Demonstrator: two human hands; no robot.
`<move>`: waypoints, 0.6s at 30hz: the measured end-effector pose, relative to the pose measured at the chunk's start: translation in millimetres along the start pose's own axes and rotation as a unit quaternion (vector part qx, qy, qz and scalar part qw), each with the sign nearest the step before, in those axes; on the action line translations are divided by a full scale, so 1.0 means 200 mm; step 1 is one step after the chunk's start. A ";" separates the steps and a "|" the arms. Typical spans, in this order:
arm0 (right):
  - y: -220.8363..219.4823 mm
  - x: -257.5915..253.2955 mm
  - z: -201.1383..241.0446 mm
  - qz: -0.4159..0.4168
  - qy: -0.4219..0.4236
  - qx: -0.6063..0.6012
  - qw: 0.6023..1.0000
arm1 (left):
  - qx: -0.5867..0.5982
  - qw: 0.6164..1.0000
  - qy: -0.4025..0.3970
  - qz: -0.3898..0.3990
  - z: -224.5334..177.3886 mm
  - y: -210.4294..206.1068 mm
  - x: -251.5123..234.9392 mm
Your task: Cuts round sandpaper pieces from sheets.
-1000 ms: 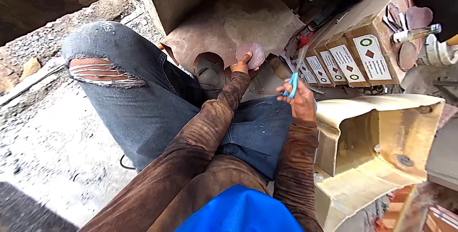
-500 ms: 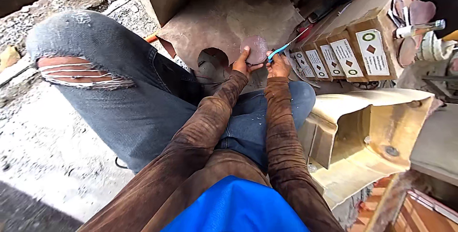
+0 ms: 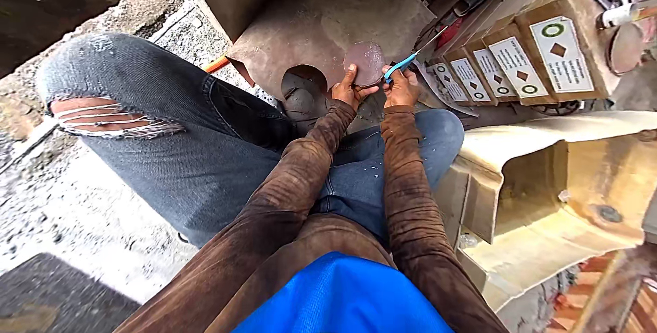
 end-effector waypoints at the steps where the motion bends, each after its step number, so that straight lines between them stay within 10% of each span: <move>1: 0.00 0.00 -0.01 0.001 -0.002 -0.005 1.000 | -0.007 1.000 -0.002 -0.003 0.00 0.00 0.00; 18: -0.02 0.04 -0.02 0.036 -0.019 -0.093 0.995 | 0.068 0.998 -0.012 0.000 -0.02 -0.02 0.02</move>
Point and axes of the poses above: each hand's wrist, its own x-axis away from the middle knuckle, its own y-axis out of the back of the hand, z = x × y, the point moved 9 cm from there along -x, towards the middle knuckle, and after that the axes turned 6 degrees about -y, right-handed, at the moved point
